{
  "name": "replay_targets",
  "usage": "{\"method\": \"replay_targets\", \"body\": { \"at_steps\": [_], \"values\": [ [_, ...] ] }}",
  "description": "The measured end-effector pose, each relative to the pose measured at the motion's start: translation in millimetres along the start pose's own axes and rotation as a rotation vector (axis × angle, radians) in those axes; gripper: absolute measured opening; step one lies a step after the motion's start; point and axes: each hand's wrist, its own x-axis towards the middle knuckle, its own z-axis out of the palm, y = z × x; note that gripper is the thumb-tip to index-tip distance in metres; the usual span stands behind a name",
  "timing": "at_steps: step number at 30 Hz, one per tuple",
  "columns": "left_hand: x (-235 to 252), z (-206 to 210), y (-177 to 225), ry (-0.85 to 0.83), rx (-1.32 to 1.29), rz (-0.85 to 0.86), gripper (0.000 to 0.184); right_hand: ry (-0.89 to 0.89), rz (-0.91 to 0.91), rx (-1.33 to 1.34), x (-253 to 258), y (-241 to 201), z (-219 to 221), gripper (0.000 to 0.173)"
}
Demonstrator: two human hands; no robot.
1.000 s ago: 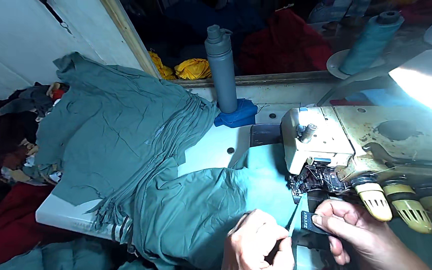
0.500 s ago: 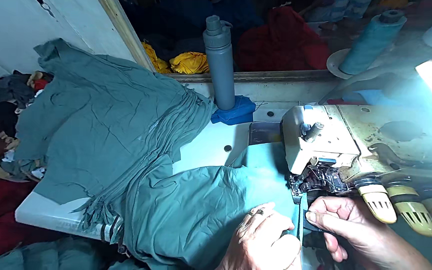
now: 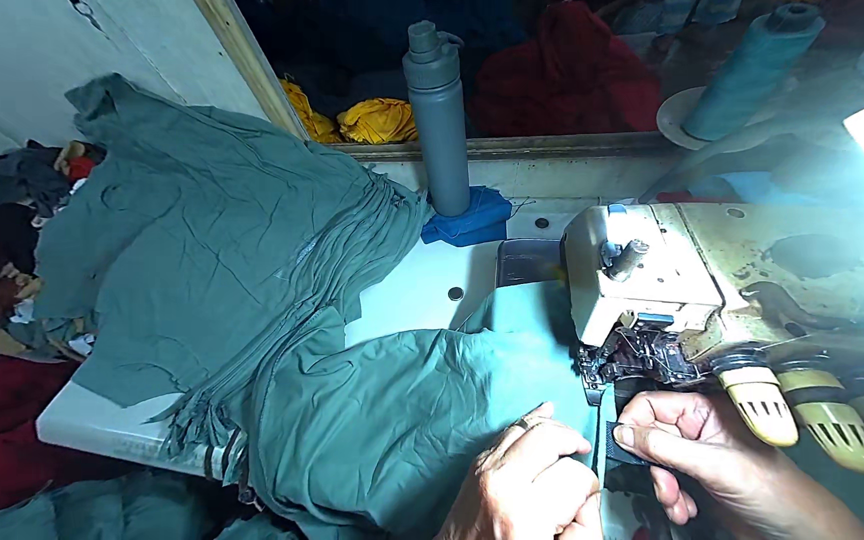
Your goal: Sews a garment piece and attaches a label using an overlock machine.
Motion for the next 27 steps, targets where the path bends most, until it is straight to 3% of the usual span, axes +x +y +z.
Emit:
{"method": "replay_targets", "body": {
  "at_steps": [6, 9, 10, 12, 13, 15, 23, 27],
  "values": [
    [-1, 1, -6, -0.103, -0.057, 0.033, 0.016, 0.008, 0.005, -0.005, 1, 1, 1, 0.023],
    [1, 0, -6, -0.243, 0.11, 0.077, 0.02, 0.003, -0.023, -0.032, 1, 2, -1, 0.021],
    [2, 1, -5, -0.272, 0.177, 0.099, 0.02, 0.027, -0.099, -0.112, -1, 5, -2, 0.017],
    [1, 1, -3, -0.315, 0.26, 0.121, 0.019, 0.138, -0.455, -0.434, -8, 18, -6, 0.005],
    [2, 0, -3, -0.325, 0.277, 0.126, 0.019, 0.186, -0.653, -0.61, -10, 25, -12, 0.014],
    [3, 0, -1, -0.329, 0.295, 0.132, 0.019, 0.179, -0.883, -0.815, -12, 32, -24, 0.017],
    [4, -2, -2, -0.306, 0.308, 0.139, 0.018, 0.101, -0.98, -1.098, -11, 31, -27, 0.035],
    [5, -2, -1, -0.066, 0.0, -0.03, 0.016, 0.078, -1.067, -1.152, -4, 33, -33, 0.036]
  ]
}}
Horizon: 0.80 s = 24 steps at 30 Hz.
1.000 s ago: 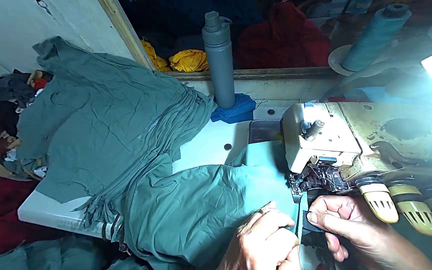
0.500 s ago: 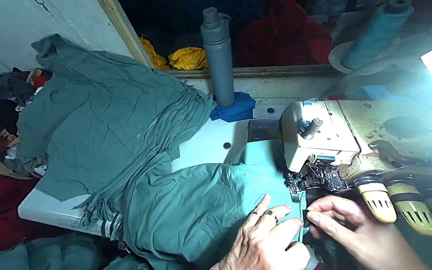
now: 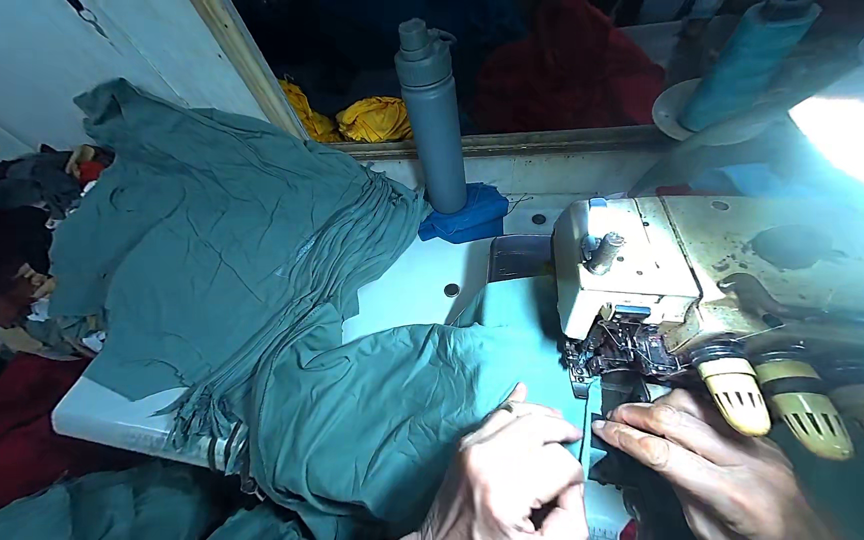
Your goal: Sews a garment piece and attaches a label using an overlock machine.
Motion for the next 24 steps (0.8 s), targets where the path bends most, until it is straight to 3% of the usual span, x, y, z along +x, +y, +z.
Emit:
{"method": "replay_targets", "body": {
  "at_steps": [3, 6, 9, 14, 24],
  "values": [
    [3, 0, 7, 0.044, -0.008, -0.025, 0.015, 0.014, -0.038, -0.038, 1, 1, 1, 0.036],
    [0, 4, 11, -0.102, 0.175, 0.001, 0.02, 0.007, -0.02, -0.05, 0, -4, -1, 0.034],
    [-2, 7, 12, -0.196, 0.315, 0.036, 0.02, 0.046, 0.148, 0.06, -8, -25, 2, 0.017],
    [1, 8, 10, -0.206, 0.399, 0.054, 0.016, 0.007, 0.468, 0.316, -25, -52, 37, 0.02],
    [6, 16, -3, -0.169, 0.485, 0.114, 0.021, 0.236, 0.597, 0.645, -20, -49, 58, 0.009]
  ]
}}
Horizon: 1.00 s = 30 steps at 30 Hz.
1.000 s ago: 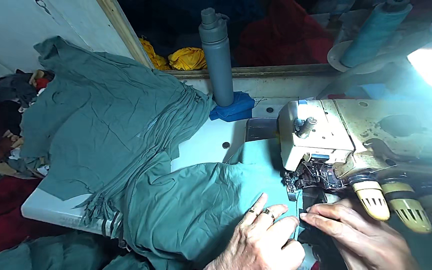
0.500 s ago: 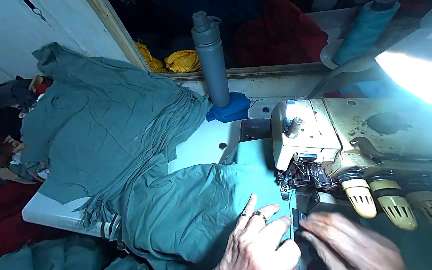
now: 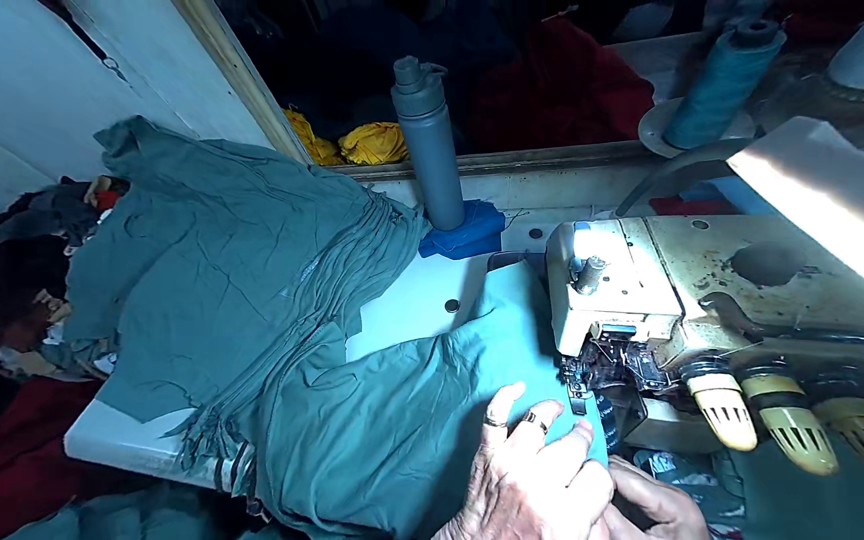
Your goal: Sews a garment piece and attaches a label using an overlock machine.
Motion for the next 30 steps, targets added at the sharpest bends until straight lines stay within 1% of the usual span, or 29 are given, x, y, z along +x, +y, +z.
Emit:
{"method": "replay_targets", "body": {
  "at_steps": [2, 4, 6, 7, 9, 10, 11, 12, 13, 14, 15, 17, 19, 21, 24, 25, 27, 30],
  "values": [
    [-1, -1, 3, -0.022, -0.034, 0.0, 0.021, -0.009, 0.051, 0.111, -2, -3, 1, 0.007],
    [-3, -3, -1, -0.032, -0.074, -0.001, 0.024, -0.049, 0.139, 0.245, -7, -3, 4, 0.012],
    [-9, -2, -11, 0.033, -0.18, 0.0, 0.028, -0.128, 0.204, 0.32, -17, 3, 8, 0.015],
    [-15, -1, -15, 0.085, -0.231, 0.002, 0.028, -0.168, 0.213, 0.318, -23, 6, 10, 0.013],
    [-30, -4, -17, 0.218, -0.247, -0.013, 0.024, -0.247, 0.208, 0.264, -36, 12, 14, 0.006],
    [-38, -7, -14, 0.248, -0.241, -0.034, 0.021, -0.282, 0.219, 0.231, -41, 14, 16, 0.005],
    [-45, -11, -9, 0.233, -0.234, -0.065, 0.02, -0.313, 0.238, 0.201, -46, 15, 18, 0.005],
    [-52, -13, -3, 0.176, -0.206, -0.105, 0.021, -0.351, 0.258, 0.168, -50, 15, 19, 0.008],
    [-58, -12, 4, 0.075, -0.178, -0.155, 0.026, -0.397, 0.264, 0.131, -53, 15, 20, 0.012],
    [-62, -9, 12, -0.063, -0.16, -0.216, 0.034, -0.439, 0.257, 0.084, -55, 16, 21, 0.016],
    [-67, -5, 20, -0.208, -0.143, -0.274, 0.038, -0.471, 0.248, 0.023, -58, 18, 23, 0.02],
    [-74, 5, 30, -0.424, -0.098, -0.335, 0.03, -0.516, 0.202, -0.096, -63, 28, 30, 0.029],
    [-75, 6, 34, -0.584, -0.081, -0.39, 0.024, -0.513, 0.15, -0.175, -67, 35, 34, 0.033],
    [-72, 4, 34, -0.706, -0.066, -0.431, 0.027, -0.516, 0.161, -0.218, -69, 35, 36, 0.035],
    [-55, -1, 31, -1.126, -0.093, -0.553, 0.036, -0.579, 0.214, -0.297, -75, 39, 42, 0.036],
    [-54, 2, 30, -1.219, -0.105, -0.594, 0.037, -0.594, 0.222, -0.306, -78, 42, 45, 0.036],
    [-59, 9, 29, -1.289, -0.115, -0.679, 0.039, -0.617, 0.244, -0.321, -82, 49, 50, 0.035],
    [-67, 13, 26, -1.264, -0.152, -0.781, 0.039, -0.617, 0.236, -0.368, -82, 49, 53, 0.032]
  ]
}}
